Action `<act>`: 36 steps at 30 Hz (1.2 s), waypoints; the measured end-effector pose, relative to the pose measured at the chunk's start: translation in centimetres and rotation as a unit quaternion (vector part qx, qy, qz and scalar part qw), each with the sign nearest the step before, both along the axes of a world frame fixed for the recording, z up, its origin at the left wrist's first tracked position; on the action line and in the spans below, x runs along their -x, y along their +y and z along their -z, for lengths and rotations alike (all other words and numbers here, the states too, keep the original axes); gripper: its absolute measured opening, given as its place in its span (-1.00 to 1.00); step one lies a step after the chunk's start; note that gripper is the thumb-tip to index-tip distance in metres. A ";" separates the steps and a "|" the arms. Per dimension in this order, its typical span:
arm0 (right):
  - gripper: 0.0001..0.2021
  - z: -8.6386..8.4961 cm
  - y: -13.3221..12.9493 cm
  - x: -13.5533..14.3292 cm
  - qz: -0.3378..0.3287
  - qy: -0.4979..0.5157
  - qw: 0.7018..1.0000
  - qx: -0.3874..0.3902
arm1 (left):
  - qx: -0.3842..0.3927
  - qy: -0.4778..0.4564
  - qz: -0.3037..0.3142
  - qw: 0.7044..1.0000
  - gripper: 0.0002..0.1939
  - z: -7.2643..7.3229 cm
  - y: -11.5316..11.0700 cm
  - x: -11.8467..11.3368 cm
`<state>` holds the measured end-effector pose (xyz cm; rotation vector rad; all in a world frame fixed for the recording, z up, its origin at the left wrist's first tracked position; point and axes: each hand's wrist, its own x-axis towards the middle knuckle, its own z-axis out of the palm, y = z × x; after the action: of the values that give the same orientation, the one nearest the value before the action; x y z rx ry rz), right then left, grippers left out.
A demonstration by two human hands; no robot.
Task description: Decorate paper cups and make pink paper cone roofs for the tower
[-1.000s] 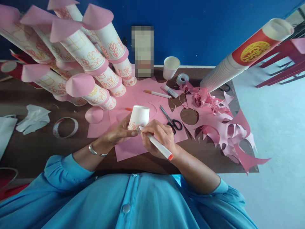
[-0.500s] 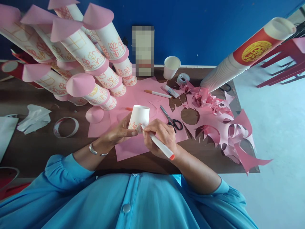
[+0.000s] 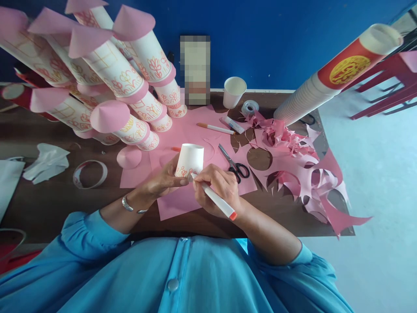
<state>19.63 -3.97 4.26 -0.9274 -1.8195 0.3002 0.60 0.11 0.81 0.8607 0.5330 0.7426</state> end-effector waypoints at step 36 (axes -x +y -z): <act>-0.82 0.0 0.1 -0.3 -0.027 0.022 0.999 -0.012 | 0.036 -0.025 -0.002 0.999 -0.44 0.1 -0.1 0.1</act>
<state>19.96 -3.87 4.30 -0.8496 -1.8064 0.3302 0.53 0.02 0.71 0.7730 0.5132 0.7435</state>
